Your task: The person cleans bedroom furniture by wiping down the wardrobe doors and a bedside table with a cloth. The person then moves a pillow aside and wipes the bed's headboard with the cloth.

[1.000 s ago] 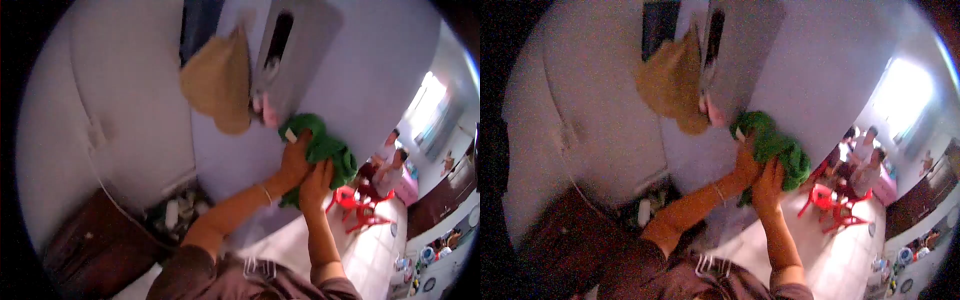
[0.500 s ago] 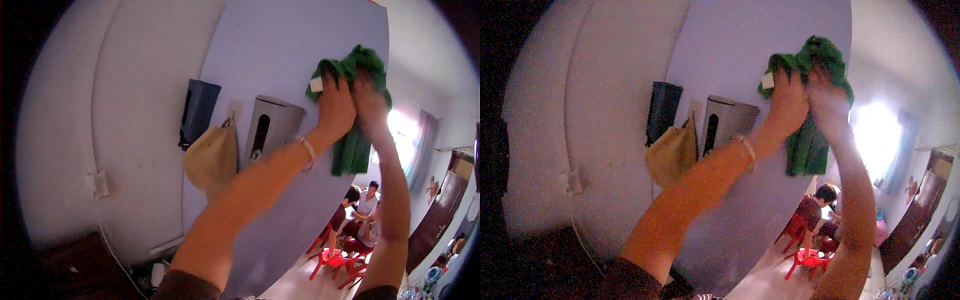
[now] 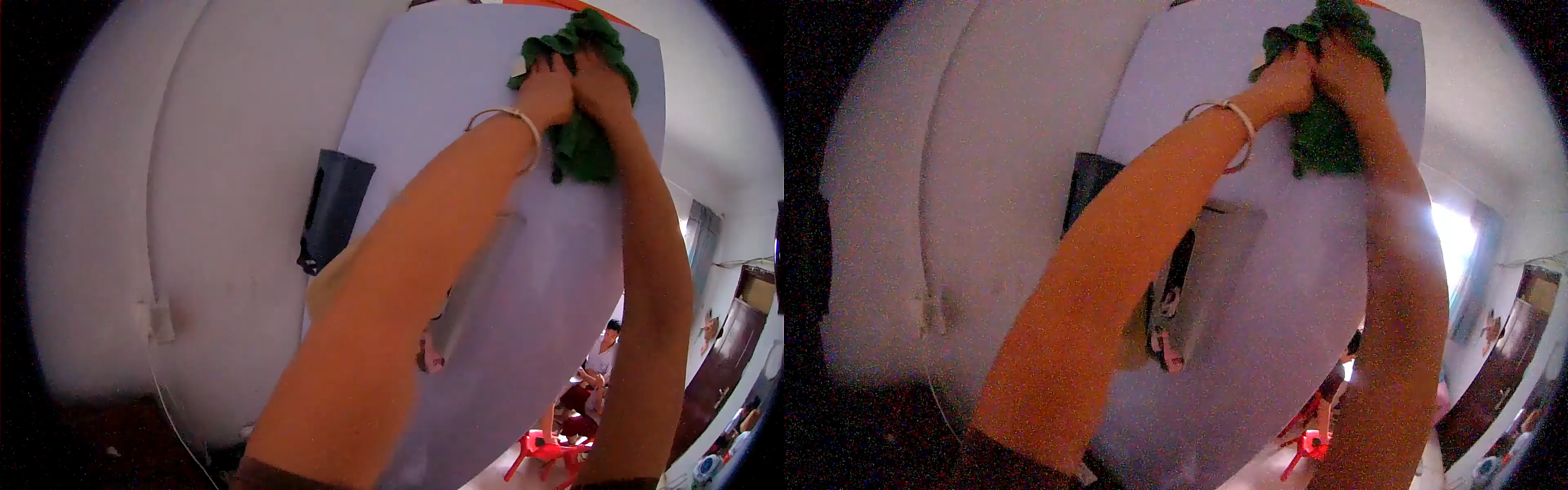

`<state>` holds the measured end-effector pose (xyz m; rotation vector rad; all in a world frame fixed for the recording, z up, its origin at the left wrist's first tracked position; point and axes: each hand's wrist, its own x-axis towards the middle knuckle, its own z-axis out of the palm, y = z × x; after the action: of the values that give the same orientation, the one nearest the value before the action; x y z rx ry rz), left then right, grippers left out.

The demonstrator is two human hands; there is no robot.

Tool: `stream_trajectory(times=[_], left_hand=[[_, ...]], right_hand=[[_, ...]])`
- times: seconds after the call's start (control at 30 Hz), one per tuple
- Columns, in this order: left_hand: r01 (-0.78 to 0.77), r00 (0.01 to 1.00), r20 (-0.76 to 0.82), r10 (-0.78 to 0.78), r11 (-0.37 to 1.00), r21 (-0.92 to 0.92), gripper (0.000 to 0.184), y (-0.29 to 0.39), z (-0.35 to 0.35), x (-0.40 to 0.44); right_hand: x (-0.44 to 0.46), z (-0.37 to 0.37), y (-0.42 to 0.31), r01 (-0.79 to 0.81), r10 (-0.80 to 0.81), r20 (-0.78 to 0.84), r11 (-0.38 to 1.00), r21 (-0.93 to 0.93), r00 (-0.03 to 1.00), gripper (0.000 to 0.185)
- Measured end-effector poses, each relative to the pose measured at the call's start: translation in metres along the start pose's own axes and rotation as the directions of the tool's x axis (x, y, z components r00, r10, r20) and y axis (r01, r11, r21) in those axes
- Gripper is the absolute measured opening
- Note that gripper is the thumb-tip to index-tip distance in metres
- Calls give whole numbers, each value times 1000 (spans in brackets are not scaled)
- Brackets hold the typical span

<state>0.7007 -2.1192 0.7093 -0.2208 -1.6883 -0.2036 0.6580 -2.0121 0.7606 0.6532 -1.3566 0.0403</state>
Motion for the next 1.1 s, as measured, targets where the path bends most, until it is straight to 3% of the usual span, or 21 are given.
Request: stream_trajectory(times=[0.07, 0.2, 0.27, 0.3, 0.37, 0.4, 0.47, 0.5, 0.6, 0.67, 0.7, 0.77, 0.83, 0.87, 0.9, 0.97, 1.03, 1.1], left_hand=[[-158, 983, -69, 170, 975, 155, 62, -26, -6, -3], [-139, 986, -68, 152, 976, 170, 61, -40, -9, -6], [-214, 967, -110, 230, 967, 139, 53, -60, -20, -4], [-211, 968, -107, 227, 966, 147, 53, -70, -23, -6], [4, 998, -64, 8, 984, 178, 32, -96, -43, -13], [-14, 998, -60, 23, 988, 152, 31, -122, -51, -17], [10, 999, -49, -2, 986, 167, 27, -178, -69, -36], [52, 998, -45, -44, 978, 204, 25, -199, -77, -49], [78, 997, 8, -83, 966, 247, 29, -238, -101, -86], [302, 951, -36, -308, 947, -104, 37, -228, -105, -95], [302, 951, -40, -308, 947, -114, 37, -229, -104, -91], [179, 970, -153, -188, 981, -74, 50, -223, -91, -70], [-139, 968, -227, 106, 981, -136, 53, -208, -75, -39], [-243, 934, -267, 238, 970, 13, 53, -165, -67, -22], [-317, 890, -284, 356, 932, 176, 54, -167, -64, -18], [-289, 845, -398, 356, 932, 220, 50, -146, -49, -3], [-370, 857, -383, 346, 929, 10, 44, -106, -63, -20], [-369, 860, -379, 341, 929, -3, 42, -94, -59, -16]], right_hand=[[12, 1, -15, -27, 29, -55, 999, 37, 998, 57], [43, 20, -20, 25, -26, 5, 996, 86, 1000, 59], [68, 36, -36, 74, -74, -5, 989, 126, 997, 59], [75, 33, -56, 65, -77, 64, 984, 164, 995, 58], [92, 47, -98, 85, -117, 121, 967, 240, 986, 57], [96, 50, -124, 113, -146, 100, 953, 280, 984, 56], [95, 54, -175, 141, -258, 250, 903, 406, 933, 55], [102, 76, -197, 250, -349, 210, 887, 389, 913, 54], [96, 82, -240, 275, -389, 298, 892, 359, 872, 48], [100, 75, -235, 240, -372, 390, 907, 346, 842, 48], [98, 66, -234, 246, -373, 393, 909, 338, 840, 48], [92, 53, -222, 133, -198, 283, 964, 232, 939, 49], [115, 61, -186, 162, -242, 192, 919, 359, 951, 51], [123, 44, -142, 125, -180, 175, 951, 283, 968, 50], [133, 54, -137, 94, -131, 156, 970, 225, 979, 50], [149, 44, -103, 172, -179, 95, 982, 78, 979, 48], [168, 45, -38, 316, -287, 209, 941, -119, 935, 46], [121, -13, -83, 1, 16, 115, 989, -145, 993, 42]])
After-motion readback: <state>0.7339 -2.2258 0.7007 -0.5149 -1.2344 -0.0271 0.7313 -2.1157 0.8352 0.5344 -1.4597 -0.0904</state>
